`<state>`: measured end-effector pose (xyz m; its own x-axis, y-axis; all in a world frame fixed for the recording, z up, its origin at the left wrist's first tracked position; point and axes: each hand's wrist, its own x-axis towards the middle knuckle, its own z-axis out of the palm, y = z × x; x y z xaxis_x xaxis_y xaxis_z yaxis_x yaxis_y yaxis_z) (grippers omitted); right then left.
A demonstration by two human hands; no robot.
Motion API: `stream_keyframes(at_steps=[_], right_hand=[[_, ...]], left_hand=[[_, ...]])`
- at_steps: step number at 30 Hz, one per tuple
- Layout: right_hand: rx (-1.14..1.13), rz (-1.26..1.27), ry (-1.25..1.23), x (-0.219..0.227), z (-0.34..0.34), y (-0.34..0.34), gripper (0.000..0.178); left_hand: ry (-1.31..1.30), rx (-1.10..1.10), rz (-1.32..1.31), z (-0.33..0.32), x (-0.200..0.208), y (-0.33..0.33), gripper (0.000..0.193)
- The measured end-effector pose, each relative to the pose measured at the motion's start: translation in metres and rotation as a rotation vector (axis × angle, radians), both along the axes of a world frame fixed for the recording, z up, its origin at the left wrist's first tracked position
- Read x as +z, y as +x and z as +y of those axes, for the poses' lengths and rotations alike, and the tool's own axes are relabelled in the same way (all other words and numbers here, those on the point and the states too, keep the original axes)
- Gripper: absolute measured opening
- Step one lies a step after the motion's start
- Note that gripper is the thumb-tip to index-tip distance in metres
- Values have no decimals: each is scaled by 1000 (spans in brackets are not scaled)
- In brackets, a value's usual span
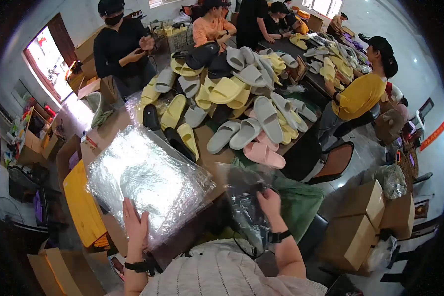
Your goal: Sorting and inspecting various colors and styles of foam footwear at a communal work table.
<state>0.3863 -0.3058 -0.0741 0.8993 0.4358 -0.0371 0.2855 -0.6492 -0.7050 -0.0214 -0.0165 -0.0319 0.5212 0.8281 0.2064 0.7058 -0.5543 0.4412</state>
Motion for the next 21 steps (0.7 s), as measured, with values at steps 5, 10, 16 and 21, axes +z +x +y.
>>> stream_keyframes(at_steps=[5, 10, 16, 21], right_hand=[[-172, -3, -438, -93, -122, 53, 38], [-171, 122, -760, -123, -147, 99, 52], [-118, -56, -585, -105, -47, 160, 55], [22, -53, -2, -104, 70, 218, 38]], left_hand=[[-14, 4, 7, -2, 8, 9, 82], [-3, -7, 24, -1, 3, 9, 82], [-11, 40, 17, -4, 10, 8, 81], [6, 68, 12, -4, 12, 12, 81]])
